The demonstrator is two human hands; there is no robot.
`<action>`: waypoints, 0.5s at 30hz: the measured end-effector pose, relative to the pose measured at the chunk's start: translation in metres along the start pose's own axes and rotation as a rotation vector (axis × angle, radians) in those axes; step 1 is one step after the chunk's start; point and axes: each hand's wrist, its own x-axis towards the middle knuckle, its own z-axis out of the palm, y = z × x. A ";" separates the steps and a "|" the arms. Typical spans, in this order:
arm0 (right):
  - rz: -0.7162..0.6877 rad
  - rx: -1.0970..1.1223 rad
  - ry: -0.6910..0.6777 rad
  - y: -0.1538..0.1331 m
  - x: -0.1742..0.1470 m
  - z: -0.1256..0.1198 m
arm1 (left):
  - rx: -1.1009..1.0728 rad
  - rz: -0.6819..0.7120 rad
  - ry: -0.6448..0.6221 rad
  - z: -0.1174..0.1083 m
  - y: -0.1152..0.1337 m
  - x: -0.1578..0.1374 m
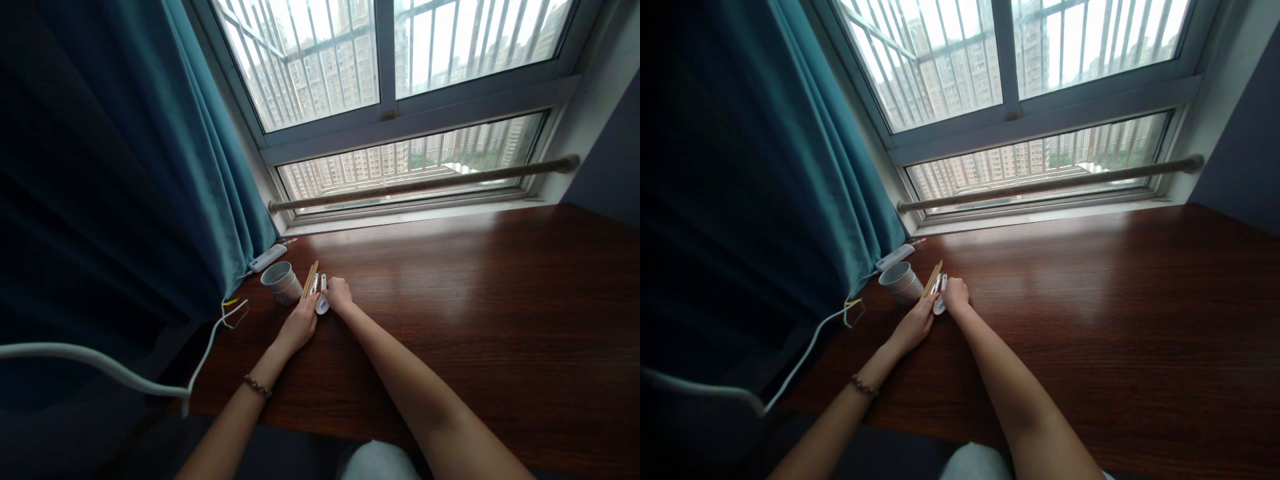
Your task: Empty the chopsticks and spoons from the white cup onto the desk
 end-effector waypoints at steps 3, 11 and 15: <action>-0.003 0.013 -0.008 0.001 -0.001 -0.001 | 0.076 0.025 -0.018 -0.001 -0.001 0.001; -0.026 0.088 0.070 0.015 -0.001 -0.039 | 0.087 -0.034 0.104 -0.018 0.037 0.010; -0.045 0.111 0.227 0.033 -0.018 -0.084 | -0.366 -0.076 0.193 -0.015 0.089 0.034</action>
